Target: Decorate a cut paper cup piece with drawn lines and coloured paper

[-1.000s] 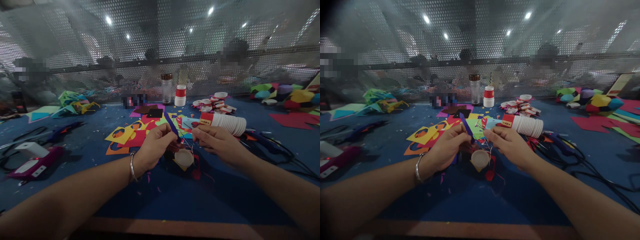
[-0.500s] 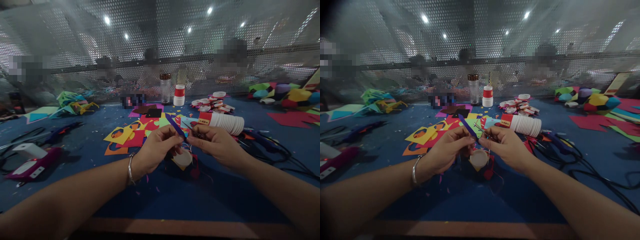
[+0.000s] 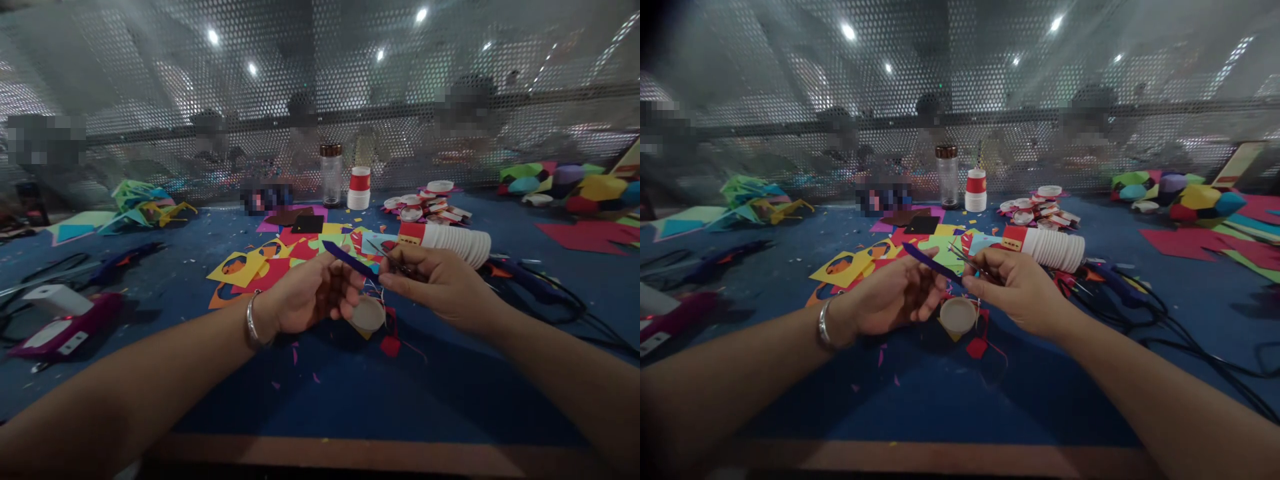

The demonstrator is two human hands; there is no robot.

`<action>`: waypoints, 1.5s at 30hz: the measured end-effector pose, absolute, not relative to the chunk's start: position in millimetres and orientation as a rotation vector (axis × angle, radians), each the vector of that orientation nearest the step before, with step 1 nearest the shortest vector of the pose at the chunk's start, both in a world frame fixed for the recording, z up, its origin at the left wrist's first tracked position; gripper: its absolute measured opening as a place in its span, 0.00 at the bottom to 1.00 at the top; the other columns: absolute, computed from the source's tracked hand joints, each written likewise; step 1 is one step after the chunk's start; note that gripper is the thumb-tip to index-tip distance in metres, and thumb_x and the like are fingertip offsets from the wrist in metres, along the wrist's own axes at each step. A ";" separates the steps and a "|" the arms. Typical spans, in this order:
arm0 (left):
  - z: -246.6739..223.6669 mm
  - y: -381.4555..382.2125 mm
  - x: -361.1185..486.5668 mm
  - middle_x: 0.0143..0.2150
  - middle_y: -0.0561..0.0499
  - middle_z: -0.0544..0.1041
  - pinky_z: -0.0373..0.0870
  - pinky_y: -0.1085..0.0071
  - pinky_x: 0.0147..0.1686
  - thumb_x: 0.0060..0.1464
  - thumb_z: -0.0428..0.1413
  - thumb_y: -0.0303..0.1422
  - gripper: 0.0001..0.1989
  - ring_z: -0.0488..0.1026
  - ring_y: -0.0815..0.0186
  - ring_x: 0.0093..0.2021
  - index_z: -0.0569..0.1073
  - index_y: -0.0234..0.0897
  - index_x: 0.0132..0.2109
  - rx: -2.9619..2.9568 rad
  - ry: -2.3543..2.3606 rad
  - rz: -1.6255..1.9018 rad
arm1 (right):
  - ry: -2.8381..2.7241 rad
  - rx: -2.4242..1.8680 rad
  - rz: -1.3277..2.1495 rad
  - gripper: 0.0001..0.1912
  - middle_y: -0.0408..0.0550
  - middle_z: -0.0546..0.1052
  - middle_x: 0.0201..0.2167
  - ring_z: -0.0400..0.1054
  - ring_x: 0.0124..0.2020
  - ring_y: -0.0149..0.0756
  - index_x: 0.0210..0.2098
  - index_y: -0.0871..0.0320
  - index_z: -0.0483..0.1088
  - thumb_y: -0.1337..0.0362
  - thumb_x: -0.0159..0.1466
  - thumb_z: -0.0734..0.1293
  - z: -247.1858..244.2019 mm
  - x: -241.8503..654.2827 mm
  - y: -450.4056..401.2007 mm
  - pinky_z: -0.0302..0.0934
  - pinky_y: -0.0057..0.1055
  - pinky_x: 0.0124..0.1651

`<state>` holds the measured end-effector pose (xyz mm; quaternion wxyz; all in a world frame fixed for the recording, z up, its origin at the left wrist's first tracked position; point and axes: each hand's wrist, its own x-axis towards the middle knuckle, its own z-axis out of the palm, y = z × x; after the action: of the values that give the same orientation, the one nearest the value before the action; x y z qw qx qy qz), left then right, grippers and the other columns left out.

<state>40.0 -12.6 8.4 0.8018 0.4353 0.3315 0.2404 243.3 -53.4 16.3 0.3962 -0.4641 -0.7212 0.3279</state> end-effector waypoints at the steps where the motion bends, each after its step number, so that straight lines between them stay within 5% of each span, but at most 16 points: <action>1: 9.1 -12.4 38.8 0.20 0.51 0.73 0.61 0.79 0.15 0.65 0.45 0.40 0.23 0.69 0.73 0.16 0.74 0.32 0.28 0.955 0.702 0.464 | -1.846 -1.178 0.806 0.17 0.38 0.61 0.22 0.53 0.24 0.28 0.26 0.57 0.68 0.51 0.60 0.71 15.6 244.0 -53.1 0.51 0.28 0.27; 8: 11.7 -17.1 35.4 0.21 0.52 0.74 0.61 0.81 0.17 0.59 0.59 0.34 0.13 0.70 0.75 0.18 0.75 0.32 0.29 1.047 0.656 0.374 | -1.903 -1.178 0.731 0.18 0.39 0.63 0.22 0.55 0.24 0.28 0.26 0.57 0.68 0.50 0.61 0.70 16.5 244.8 -52.6 0.52 0.28 0.27; 14: 11.1 -17.3 36.6 0.25 0.49 0.78 0.60 0.80 0.17 0.60 0.59 0.37 0.12 0.71 0.75 0.20 0.78 0.31 0.36 1.018 0.630 0.383 | -1.942 -1.183 0.668 0.17 0.40 0.63 0.22 0.55 0.24 0.29 0.26 0.57 0.68 0.51 0.61 0.70 17.8 245.2 -52.0 0.52 0.29 0.27; 20: 11.0 -23.6 38.1 0.22 0.55 0.73 0.57 0.79 0.19 0.47 0.68 0.32 0.11 0.68 0.77 0.20 0.73 0.34 0.26 1.151 0.654 0.481 | -1.936 -1.201 0.644 0.16 0.42 0.66 0.24 0.58 0.26 0.31 0.28 0.57 0.69 0.50 0.61 0.69 17.3 244.4 -53.4 0.53 0.30 0.29; 37: -4.6 -15.4 40.5 0.31 0.58 0.71 0.69 0.75 0.30 0.49 0.64 0.26 0.15 0.70 0.73 0.29 0.65 0.40 0.39 1.518 0.741 1.140 | -1.886 -1.290 0.709 0.23 0.44 0.70 0.27 0.62 0.29 0.34 0.30 0.57 0.71 0.41 0.61 0.67 15.2 245.8 -49.0 0.57 0.32 0.31; 41: -2.5 -13.2 38.4 0.37 0.53 0.76 0.69 0.75 0.37 0.53 0.60 0.26 0.07 0.71 0.72 0.35 0.72 0.37 0.40 1.653 0.745 1.210 | -1.878 -1.292 0.780 0.22 0.46 0.73 0.28 0.66 0.30 0.36 0.30 0.56 0.70 0.42 0.61 0.68 16.3 244.0 -50.6 0.60 0.32 0.32; 45: 1.5 -13.3 36.6 0.44 0.48 0.80 0.71 0.72 0.41 0.55 0.59 0.26 0.10 0.72 0.70 0.37 0.76 0.36 0.45 1.722 0.775 1.171 | -1.899 -1.284 0.820 0.19 0.47 0.76 0.31 0.68 0.32 0.37 0.33 0.55 0.71 0.45 0.61 0.69 15.5 244.1 -50.3 0.62 0.32 0.33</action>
<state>36.6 -13.3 1.5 0.4435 0.6946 0.3125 0.4723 244.1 -50.3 15.5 0.3460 -0.4948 -0.7318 0.3161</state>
